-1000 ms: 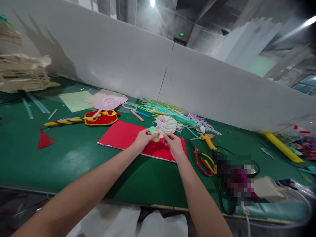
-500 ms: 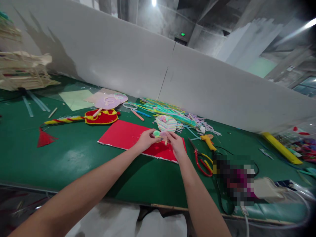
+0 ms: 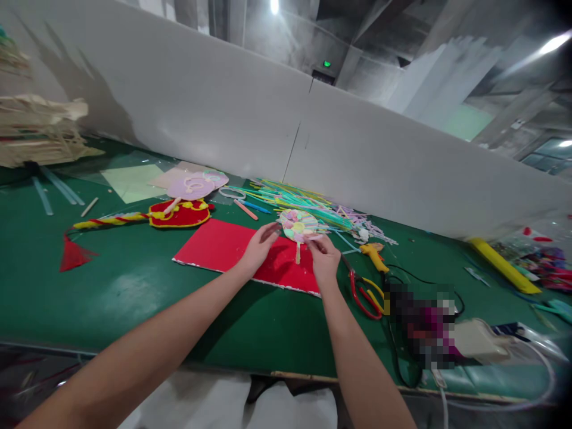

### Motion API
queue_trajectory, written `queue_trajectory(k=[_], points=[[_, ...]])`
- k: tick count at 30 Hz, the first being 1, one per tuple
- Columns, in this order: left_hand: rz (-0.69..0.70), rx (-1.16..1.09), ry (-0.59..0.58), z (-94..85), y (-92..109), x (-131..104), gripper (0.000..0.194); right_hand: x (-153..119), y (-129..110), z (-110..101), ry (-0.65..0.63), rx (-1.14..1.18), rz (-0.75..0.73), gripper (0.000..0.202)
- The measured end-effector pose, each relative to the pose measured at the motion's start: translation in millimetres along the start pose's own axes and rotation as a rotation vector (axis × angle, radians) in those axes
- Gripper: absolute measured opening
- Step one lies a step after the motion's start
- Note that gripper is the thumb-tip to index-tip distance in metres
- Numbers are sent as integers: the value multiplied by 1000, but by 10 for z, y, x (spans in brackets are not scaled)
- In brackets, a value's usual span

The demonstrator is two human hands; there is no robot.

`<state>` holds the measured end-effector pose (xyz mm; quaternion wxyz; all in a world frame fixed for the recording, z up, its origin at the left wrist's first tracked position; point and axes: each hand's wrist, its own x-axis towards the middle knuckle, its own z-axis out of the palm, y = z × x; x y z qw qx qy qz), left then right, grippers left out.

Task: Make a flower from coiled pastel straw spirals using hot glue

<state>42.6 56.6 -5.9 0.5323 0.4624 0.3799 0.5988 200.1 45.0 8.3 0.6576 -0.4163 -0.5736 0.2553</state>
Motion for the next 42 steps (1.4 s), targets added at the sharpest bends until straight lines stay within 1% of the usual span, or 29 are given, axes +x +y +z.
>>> queue_trajectory(k=[3, 6, 10, 16, 22, 30, 36, 42], points=[[-155, -119, -35, 29, 2, -24, 32, -33, -18, 10, -74, -34, -38, 7], [-232, -197, -46, 41, 27, -56, 30, -71, -17, 25, -160, -56, -49, 7], [-238, -235, -18, 39, 57, -77, 29, -101, -17, 33, -228, -93, -53, 8], [-240, -197, 5, 25, 34, -72, 39, -96, -47, 25, -253, -162, -84, 7], [-220, -148, 19, 5, -13, -46, 47, -89, -45, 26, -260, -197, -120, 5], [-142, -27, 37, 0, -11, -42, 42, -76, -6, 17, -269, -229, -132, 7], [-48, 145, 27, -43, -70, -13, 32, -83, 1, 36, -252, -239, -123, 7], [31, 300, -42, -35, -40, -28, 22, -69, 19, 34, -179, -255, -94, 12]])
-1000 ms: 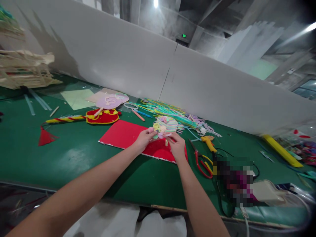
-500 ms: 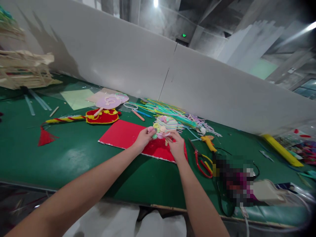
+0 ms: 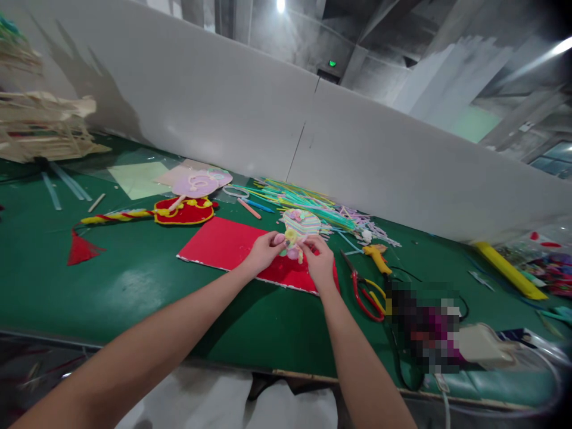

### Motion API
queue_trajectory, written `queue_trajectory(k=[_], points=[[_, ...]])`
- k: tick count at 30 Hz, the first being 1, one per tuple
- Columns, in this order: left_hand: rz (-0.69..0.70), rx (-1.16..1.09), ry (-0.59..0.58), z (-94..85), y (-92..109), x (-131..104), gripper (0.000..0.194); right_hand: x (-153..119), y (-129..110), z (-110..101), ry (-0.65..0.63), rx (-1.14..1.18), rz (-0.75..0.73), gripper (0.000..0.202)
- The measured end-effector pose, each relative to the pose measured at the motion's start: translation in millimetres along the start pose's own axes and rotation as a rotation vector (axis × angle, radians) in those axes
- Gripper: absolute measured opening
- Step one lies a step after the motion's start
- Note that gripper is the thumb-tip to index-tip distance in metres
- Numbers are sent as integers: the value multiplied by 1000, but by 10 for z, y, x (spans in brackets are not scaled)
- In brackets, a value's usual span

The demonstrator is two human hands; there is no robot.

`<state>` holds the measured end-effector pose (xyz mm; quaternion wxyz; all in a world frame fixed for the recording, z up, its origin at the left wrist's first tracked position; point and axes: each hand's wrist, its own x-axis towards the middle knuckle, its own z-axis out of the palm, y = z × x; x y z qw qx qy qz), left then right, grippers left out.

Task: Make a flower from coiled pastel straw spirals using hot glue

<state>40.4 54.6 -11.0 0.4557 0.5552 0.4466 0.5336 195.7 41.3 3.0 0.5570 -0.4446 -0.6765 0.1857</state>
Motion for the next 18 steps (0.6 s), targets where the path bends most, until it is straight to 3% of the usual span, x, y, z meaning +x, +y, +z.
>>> queue_trajectory(k=[13, 18], points=[[-12, 35, 9, 28, -39, -10, 27, -2, -36, -3, -15, 26, -8, 12], [16, 76, -53, 39, -3, -39, 20, -13, -57, -1, -47, 34, -24, 8]])
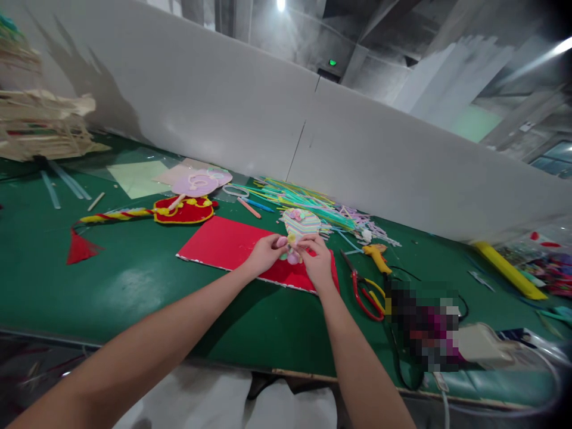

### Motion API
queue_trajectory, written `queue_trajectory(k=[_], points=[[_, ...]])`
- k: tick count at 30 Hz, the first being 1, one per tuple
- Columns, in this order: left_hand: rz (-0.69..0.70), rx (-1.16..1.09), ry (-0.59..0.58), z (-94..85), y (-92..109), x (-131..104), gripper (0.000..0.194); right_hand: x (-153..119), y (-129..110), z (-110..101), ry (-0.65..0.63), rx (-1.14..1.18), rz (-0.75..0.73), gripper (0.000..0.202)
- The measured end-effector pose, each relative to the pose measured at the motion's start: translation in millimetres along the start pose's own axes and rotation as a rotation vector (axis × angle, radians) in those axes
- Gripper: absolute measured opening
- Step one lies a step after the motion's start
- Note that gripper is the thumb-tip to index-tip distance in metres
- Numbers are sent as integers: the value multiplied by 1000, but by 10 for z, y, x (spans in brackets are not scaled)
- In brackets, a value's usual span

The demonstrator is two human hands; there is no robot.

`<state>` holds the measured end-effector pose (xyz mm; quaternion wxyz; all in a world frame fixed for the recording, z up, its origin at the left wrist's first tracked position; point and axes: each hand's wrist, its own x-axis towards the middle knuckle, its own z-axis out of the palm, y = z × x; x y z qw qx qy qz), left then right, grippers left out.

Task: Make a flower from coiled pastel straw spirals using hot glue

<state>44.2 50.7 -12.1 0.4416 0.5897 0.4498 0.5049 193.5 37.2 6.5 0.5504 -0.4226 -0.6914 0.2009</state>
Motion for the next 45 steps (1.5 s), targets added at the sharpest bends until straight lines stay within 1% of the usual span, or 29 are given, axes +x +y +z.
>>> queue_trajectory(k=[4, 7, 11, 16, 21, 26, 29, 31, 34, 35, 39, 42, 45], points=[[13, 0, -101, -3, 63, -24, 18, 7, 12, -9, 32, 1, 7, 7], [6, -27, -170, -15, 88, -28, 19, 15, 30, -10, 18, 52, 40, 8], [-4, -84, -195, -14, 80, -27, 25, 29, 93, -3, 1, 147, 112, 10], [-23, -159, -223, 20, 61, -39, 40, 48, 186, -9, 30, 171, 145, 13], [7, -145, -293, 23, 62, -48, 41, 53, 182, -16, 39, 169, 139, 13], [40, -82, -289, -3, 72, -48, 32, 40, 119, -12, 13, 161, 115, 9], [47, -61, -282, -7, 78, -48, 30, 31, 86, -6, 7, 160, 129, 10], [49, -56, -273, -4, 81, -51, 29, 27, 72, 1, 12, 164, 149, 18], [51, -57, -255, 1, 87, -58, 29, 27, 64, 8, 37, 198, 213, 38], [51, -59, -249, 2, 88, -60, 29, 27, 66, 9, 32, 215, 244, 39], [45, -76, -224, 13, 75, -62, 31, 20, 91, 3, -38, 264, 326, 23], [37, -99, -205, 23, 50, -47, 29, 16, 113, 8, -50, 286, 344, 22], [34, -129, -179, 25, 22, -22, 27, 19, 123, 23, -35, 304, 358, 23]])
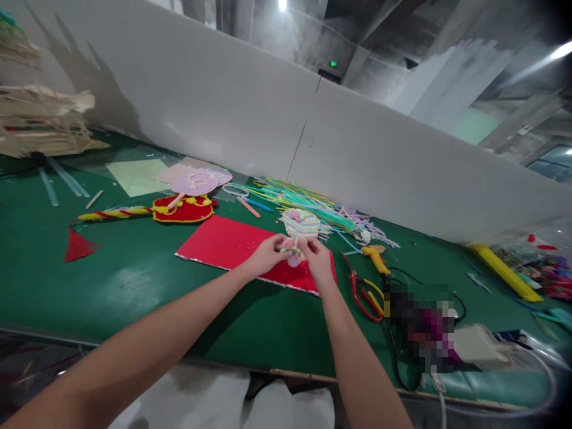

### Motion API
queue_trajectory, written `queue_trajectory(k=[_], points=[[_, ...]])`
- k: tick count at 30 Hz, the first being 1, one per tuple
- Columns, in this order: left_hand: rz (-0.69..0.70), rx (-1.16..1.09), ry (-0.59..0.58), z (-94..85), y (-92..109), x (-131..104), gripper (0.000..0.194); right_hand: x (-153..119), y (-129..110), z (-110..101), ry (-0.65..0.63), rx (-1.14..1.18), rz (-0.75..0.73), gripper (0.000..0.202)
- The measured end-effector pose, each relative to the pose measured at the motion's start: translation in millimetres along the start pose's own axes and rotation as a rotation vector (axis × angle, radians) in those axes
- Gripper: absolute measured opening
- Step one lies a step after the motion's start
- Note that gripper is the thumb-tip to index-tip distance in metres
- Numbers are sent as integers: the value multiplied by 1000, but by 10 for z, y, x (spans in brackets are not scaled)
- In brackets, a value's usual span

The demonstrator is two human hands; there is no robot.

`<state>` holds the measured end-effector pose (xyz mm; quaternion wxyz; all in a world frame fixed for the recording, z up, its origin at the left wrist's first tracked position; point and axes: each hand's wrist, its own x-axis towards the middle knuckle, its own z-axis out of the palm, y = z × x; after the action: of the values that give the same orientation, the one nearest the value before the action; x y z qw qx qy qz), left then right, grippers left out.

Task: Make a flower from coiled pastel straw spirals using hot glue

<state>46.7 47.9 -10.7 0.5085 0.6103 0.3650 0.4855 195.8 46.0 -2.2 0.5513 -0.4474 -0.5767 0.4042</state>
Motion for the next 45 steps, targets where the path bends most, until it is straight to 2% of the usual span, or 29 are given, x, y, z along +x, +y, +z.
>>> queue_trajectory(k=[7, 18, 27, 35, 45], points=[[0, -70, 53, -2, -12, 26, 29, 0, -41, 16, 32, 22, 1, 24], [5, -117, 125, -22, 45, 34, 34, -20, -63, 47, -53, 15, 49, 24], [-27, -38, 142, -56, 69, 24, 32, -17, -11, 25, 6, -27, 60, 28], [-52, -18, 208, -129, 25, 55, 35, -13, 15, 1, 38, -15, 65, 27], [-44, -55, 192, -172, -32, 94, 30, -8, 32, 1, 24, 16, 91, 30]])
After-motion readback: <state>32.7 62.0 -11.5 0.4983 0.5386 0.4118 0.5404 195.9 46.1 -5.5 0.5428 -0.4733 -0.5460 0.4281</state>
